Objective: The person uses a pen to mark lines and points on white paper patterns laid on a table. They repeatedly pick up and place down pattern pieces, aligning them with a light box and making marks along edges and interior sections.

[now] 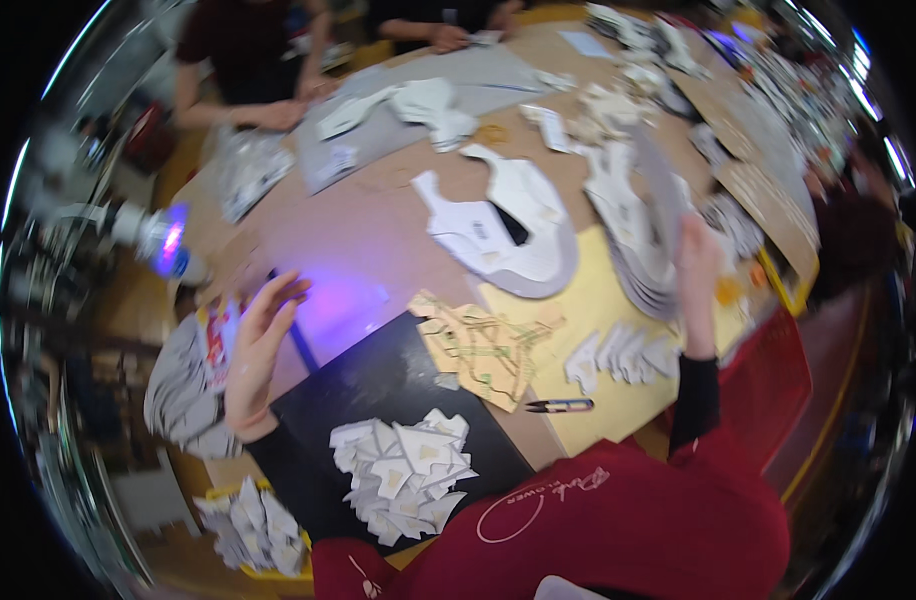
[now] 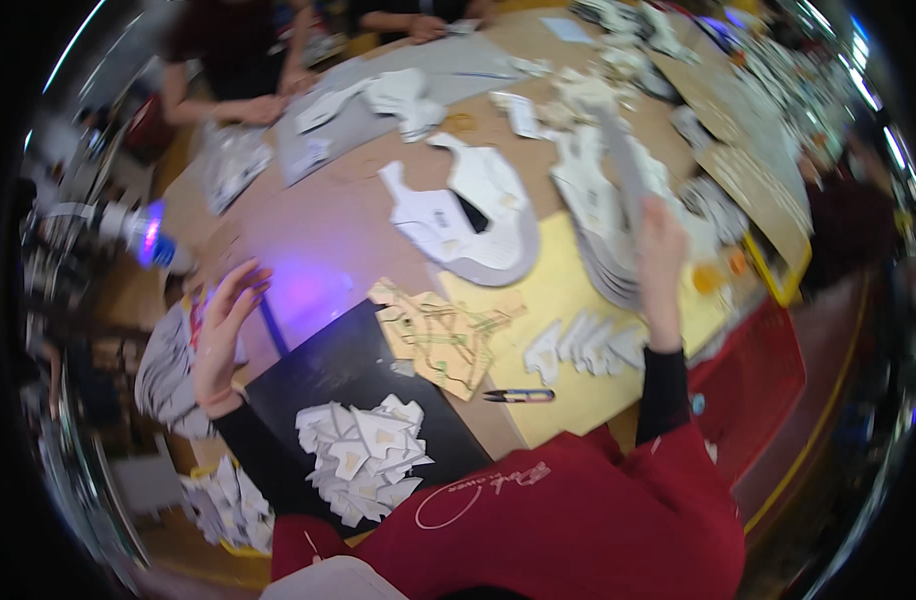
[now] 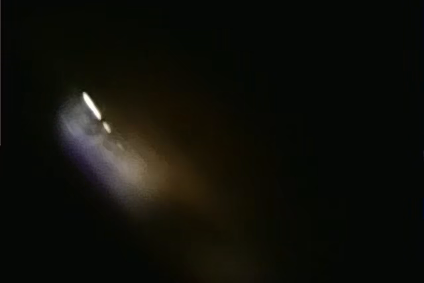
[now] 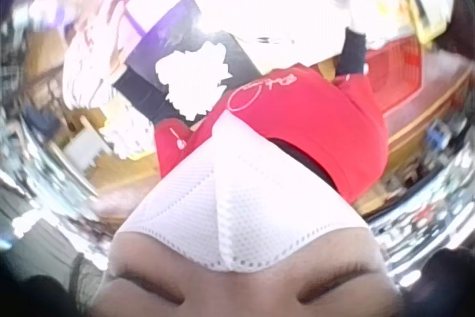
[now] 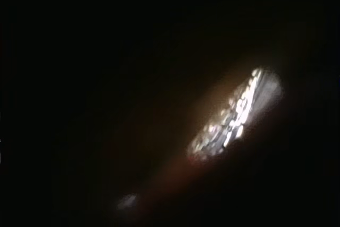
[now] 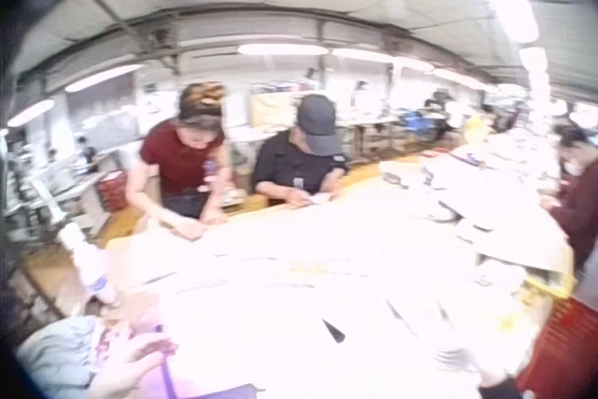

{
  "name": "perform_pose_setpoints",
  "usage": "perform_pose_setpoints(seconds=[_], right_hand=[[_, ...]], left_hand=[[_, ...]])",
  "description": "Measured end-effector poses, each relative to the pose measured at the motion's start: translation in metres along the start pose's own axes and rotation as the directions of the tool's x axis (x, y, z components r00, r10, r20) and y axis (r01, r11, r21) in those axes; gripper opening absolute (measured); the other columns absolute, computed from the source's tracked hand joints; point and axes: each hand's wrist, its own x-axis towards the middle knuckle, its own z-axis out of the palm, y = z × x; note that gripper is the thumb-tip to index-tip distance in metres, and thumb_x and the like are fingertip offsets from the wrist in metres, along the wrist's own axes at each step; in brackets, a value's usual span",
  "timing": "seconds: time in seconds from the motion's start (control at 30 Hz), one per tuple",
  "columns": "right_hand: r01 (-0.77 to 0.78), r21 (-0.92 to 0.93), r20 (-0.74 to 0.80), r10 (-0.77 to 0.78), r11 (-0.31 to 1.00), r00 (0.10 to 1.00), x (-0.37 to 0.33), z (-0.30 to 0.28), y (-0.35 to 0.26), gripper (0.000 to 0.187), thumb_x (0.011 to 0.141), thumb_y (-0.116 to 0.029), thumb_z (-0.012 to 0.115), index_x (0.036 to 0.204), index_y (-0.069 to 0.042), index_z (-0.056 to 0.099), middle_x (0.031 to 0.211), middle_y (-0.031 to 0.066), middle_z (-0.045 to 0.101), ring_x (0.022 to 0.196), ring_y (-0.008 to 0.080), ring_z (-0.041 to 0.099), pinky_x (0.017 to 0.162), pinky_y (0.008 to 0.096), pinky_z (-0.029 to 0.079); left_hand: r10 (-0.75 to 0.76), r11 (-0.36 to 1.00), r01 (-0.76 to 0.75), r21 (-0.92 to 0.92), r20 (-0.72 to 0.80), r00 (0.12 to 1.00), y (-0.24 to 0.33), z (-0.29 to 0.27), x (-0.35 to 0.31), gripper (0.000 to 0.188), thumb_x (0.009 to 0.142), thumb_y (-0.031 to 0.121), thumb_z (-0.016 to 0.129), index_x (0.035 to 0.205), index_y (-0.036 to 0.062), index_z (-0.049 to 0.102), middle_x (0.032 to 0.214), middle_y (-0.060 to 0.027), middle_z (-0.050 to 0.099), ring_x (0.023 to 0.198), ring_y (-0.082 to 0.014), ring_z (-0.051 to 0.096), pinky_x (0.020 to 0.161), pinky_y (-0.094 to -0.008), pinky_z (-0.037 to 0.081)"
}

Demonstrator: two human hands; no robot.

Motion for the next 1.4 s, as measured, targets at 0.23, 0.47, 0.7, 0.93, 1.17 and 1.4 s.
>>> perform_pose_setpoints(seconds=[0.23, 0.47, 0.7, 0.93, 1.17, 1.4], right_hand=[[0.151, 0.353, 0.088, -0.193, 0.923, 0.977, 0.003, 0.007, -0.162, 0.034, 0.110, -0.024, 0.052, 0.096, 0.004, 0.065, 0.072, -0.0030, 0.052, 0.069, 0.0048, 0.043, 0.059, 0.0250, 0.034], [0.732, 0.353, 0.276, -0.813, 0.582, 0.513, -0.069, 0.140, -0.280, 0.025, 0.094, -0.009, 0.064, 0.118, 0.000, 0.065, 0.075, 0.0124, 0.067, 0.066, 0.0304, 0.068, 0.057, 0.0396, 0.051], [0.555, 0.718, 0.432, -0.894, 0.421, 0.119, -0.153, 0.201, -0.280, 0.043, 0.091, -0.022, 0.071, 0.127, -0.002, 0.059, 0.110, 0.0184, 0.071, 0.095, 0.0363, 0.070, 0.082, 0.0471, 0.056], [0.496, 0.583, 0.603, -0.752, 0.644, 0.267, -0.099, 0.160, -0.213, 0.041, 0.091, -0.019, 0.073, 0.128, -0.003, 0.064, 0.128, 0.0193, 0.068, 0.111, 0.0387, 0.066, 0.093, 0.0448, 0.054], [0.423, 0.431, 0.684, -0.594, 0.797, 0.424, -0.095, 0.139, -0.167, 0.040, 0.090, -0.012, 0.074, 0.128, -0.004, 0.065, 0.139, 0.0229, 0.061, 0.119, 0.0416, 0.062, 0.099, 0.0448, 0.051], [0.263, 0.332, 0.714, -0.423, 0.906, 0.558, -0.090, 0.121, -0.151, 0.042, 0.092, -0.012, 0.072, 0.132, -0.005, 0.064, 0.135, 0.0217, 0.064, 0.118, 0.0378, 0.064, 0.098, 0.0418, 0.051]], left_hand=[[-0.021, 1.000, 0.022, -0.005, 0.069, 0.997, -0.007, -0.008, 0.011, 0.043, 0.105, 0.020, 0.058, 0.144, 0.0035, 0.053, 0.134, -0.0091, 0.064, 0.124, -0.0161, 0.059, 0.107, -0.0305, 0.043], [-0.278, 0.880, 0.234, -0.414, -0.049, 0.959, -0.060, -0.018, 0.000, 0.058, 0.110, 0.049, 0.042, 0.151, 0.0075, 0.045, 0.136, -0.0119, 0.062, 0.119, -0.0218, 0.064, 0.103, -0.0389, 0.050], [-0.328, 0.899, 0.175, -0.401, -0.354, 0.876, -0.141, -0.011, 0.004, 0.049, 0.096, 0.007, 0.067, 0.142, 0.0021, 0.050, 0.119, -0.0092, 0.067, 0.102, -0.0159, 0.067, 0.088, -0.0293, 0.056], [-0.191, 0.960, 0.045, -0.278, -0.527, 0.828, -0.163, 0.000, 0.008, 0.065, 0.088, -0.006, 0.070, 0.147, -0.0045, 0.042, 0.106, -0.0122, 0.068, 0.091, -0.0153, 0.069, 0.081, -0.0252, 0.055], [-0.221, 0.953, 0.059, -0.299, -0.547, 0.808, -0.155, -0.002, 0.007, 0.076, 0.087, -0.004, 0.071, 0.154, 0.0026, 0.035, 0.101, -0.0097, 0.066, 0.083, -0.0109, 0.066, 0.076, -0.0231, 0.051], [-0.080, 0.993, 0.116, 0.036, -0.530, 0.844, -0.178, -0.013, 0.004, 0.056, 0.087, 0.004, 0.076, 0.138, -0.0015, 0.054, 0.073, 0.0005, 0.061, 0.067, -0.0075, 0.060, 0.061, -0.0222, 0.050]])
